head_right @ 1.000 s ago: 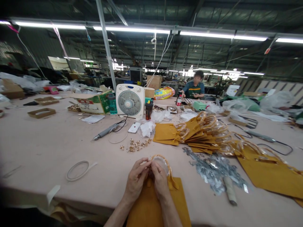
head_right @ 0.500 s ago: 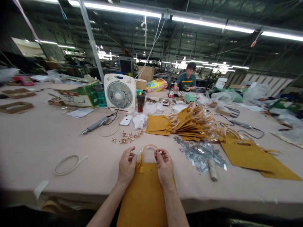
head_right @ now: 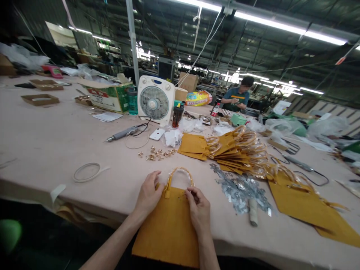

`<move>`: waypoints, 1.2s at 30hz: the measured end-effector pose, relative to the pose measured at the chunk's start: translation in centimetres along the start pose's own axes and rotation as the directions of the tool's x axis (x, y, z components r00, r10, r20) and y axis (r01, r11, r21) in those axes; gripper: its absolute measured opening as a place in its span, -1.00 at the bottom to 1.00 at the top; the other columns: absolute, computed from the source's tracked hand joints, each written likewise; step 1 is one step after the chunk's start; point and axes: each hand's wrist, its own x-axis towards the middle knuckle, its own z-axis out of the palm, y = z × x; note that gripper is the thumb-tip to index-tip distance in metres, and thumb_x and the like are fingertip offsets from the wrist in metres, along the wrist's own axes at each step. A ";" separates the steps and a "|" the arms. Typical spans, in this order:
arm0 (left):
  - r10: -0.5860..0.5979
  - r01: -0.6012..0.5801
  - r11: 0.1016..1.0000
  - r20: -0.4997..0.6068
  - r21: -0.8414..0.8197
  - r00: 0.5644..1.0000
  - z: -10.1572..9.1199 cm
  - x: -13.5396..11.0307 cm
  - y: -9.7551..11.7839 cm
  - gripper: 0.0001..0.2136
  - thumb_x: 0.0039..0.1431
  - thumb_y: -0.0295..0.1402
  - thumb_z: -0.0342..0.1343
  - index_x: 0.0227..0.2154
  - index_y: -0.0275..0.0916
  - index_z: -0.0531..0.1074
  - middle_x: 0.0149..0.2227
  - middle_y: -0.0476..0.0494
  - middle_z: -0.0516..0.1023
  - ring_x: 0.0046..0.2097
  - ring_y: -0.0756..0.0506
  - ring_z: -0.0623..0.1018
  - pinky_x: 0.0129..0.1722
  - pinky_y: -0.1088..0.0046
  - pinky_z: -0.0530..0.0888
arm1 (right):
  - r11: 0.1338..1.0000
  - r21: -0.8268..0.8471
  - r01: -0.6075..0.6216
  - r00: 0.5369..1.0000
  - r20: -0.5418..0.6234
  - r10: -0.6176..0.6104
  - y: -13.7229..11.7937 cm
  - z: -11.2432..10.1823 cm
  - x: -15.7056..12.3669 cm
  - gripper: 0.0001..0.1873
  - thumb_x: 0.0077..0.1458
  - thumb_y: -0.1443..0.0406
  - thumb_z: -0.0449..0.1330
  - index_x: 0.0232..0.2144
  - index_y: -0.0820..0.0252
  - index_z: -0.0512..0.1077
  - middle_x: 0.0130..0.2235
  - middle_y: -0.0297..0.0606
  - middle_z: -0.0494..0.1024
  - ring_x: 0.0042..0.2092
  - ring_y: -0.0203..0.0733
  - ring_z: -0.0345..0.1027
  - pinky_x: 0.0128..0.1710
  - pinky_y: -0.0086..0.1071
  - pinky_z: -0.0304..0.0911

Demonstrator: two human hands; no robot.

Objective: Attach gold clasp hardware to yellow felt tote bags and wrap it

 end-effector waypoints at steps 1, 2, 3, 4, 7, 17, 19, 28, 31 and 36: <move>-0.044 0.044 0.999 0.038 0.005 0.998 -0.3 0.0 0.1 -0.58 0.18 -0.42 0.16 0.12 -0.27 0.45 0.14 -0.33 0.53 0.04 -0.22 0.60 0.08 0.16 0.54 | 1.000 -0.025 0.016 1.000 -0.012 -0.016 -0.1 0.1 0.0 -0.66 0.17 0.02 0.35 -0.15 0.10 0.61 -0.20 -0.22 0.67 -0.18 -0.07 0.53 -0.15 -0.27 0.42; -0.101 0.101 0.995 0.076 -0.002 0.992 -0.7 0.2 0.1 -0.57 0.17 -0.40 0.18 0.12 -0.28 0.45 0.14 -0.35 0.54 0.01 -0.23 0.62 0.07 0.15 0.54 | 0.998 -0.055 0.036 0.999 -0.027 -0.037 -0.3 0.1 -0.1 -0.66 0.17 0.02 0.35 -0.16 0.11 0.63 -0.20 -0.21 0.67 -0.17 -0.07 0.53 -0.15 -0.26 0.43; -0.168 0.170 0.985 0.106 -0.016 0.980 -1.1 0.5 0.2 -0.56 0.16 -0.38 0.20 0.13 -0.29 0.45 0.14 -0.37 0.55 -0.01 -0.23 0.63 0.07 0.15 0.53 | 0.995 -0.088 0.056 0.997 -0.045 -0.060 -0.4 0.2 -0.1 -0.67 0.17 0.03 0.35 -0.16 0.11 0.64 -0.20 -0.20 0.68 -0.17 -0.06 0.53 -0.15 -0.26 0.43; -0.241 0.248 0.968 0.126 -0.037 0.962 -1.5 0.8 0.3 -0.55 0.15 -0.36 0.23 0.12 -0.30 0.45 0.15 -0.38 0.55 0.00 -0.24 0.64 0.09 0.15 0.52 | 0.991 -0.116 0.072 0.995 -0.064 -0.080 -0.6 0.2 -0.2 -0.67 0.17 0.03 0.35 -0.16 0.11 0.65 -0.20 -0.19 0.69 -0.18 -0.06 0.54 -0.15 -0.25 0.44; -0.430 0.456 0.876 0.169 -0.160 0.887 -2.5 1.6 1.1 -0.56 0.12 -0.30 0.29 0.06 -0.33 0.50 0.16 -0.41 0.56 0.10 -0.29 0.60 0.16 0.17 0.46 | 0.988 -0.131 0.081 0.990 -0.105 -0.095 -0.8 0.2 -0.3 -0.66 0.17 0.04 0.35 -0.15 0.13 0.66 -0.19 -0.17 0.69 -0.19 -0.08 0.54 -0.17 -0.28 0.45; -0.245 0.901 0.136 0.867 -0.412 0.434 -1.3 0.0 4.5 -0.57 0.22 -0.17 0.20 0.05 -0.35 0.54 -0.12 -0.31 0.72 -0.08 -0.30 0.70 -0.06 0.24 0.59 | 0.996 0.087 0.025 0.990 -0.140 -0.012 -0.6 -0.7 0.4 -0.64 0.17 0.04 0.36 -0.15 0.20 0.59 -0.46 -0.32 0.56 -0.45 -0.26 0.38 -0.45 -0.43 0.34; -0.216 0.915 0.052 0.890 -0.401 0.403 -1.2 -0.1 4.3 -0.56 0.25 -0.18 0.15 0.08 -0.38 0.52 -0.10 -0.33 0.71 -0.05 -0.31 0.69 -0.02 0.22 0.58 | 0.994 0.107 0.013 0.992 -0.128 0.001 -0.6 -0.8 0.3 -0.65 0.17 0.04 0.36 -0.17 0.19 0.59 -0.47 -0.33 0.55 -0.45 -0.26 0.38 -0.46 -0.43 0.34; -0.144 0.925 -0.013 0.916 -0.381 0.375 -1.1 -0.1 3.4 -0.53 0.30 -0.20 0.09 0.12 -0.46 0.49 -0.06 -0.37 0.70 -0.02 -0.32 0.68 0.06 0.21 0.55 | 1.000 -0.021 0.009 1.000 -0.007 -0.009 -0.5 -0.2 -0.2 -0.68 0.19 0.05 0.36 -0.18 0.16 0.62 -0.47 -0.33 0.57 -0.57 -0.34 0.29 -0.57 -0.46 0.20; -0.152 0.922 -0.006 0.911 -0.388 0.383 -1.0 -0.2 3.1 -0.53 0.30 -0.21 0.08 0.13 -0.46 0.48 -0.06 -0.37 0.70 0.00 -0.32 0.68 0.06 0.22 0.55 | 1.000 -0.023 0.004 1.000 -0.003 -0.004 -0.5 -0.2 -0.2 -0.69 0.19 0.05 0.36 -0.19 0.16 0.62 -0.50 -0.35 0.55 -0.57 -0.33 0.29 -0.57 -0.46 0.21; -0.186 0.930 -0.016 0.915 -0.367 0.358 -1.1 -0.2 3.2 -0.51 0.30 -0.19 0.06 0.13 -0.49 0.48 -0.09 -0.40 0.70 -0.02 -0.33 0.68 0.04 0.21 0.56 | 0.998 -0.049 0.025 1.000 0.009 -0.024 -0.6 -0.2 -0.2 -0.69 0.21 0.06 0.34 -0.17 0.15 0.62 -0.46 -0.33 0.58 -0.55 -0.30 0.32 -0.56 -0.44 0.24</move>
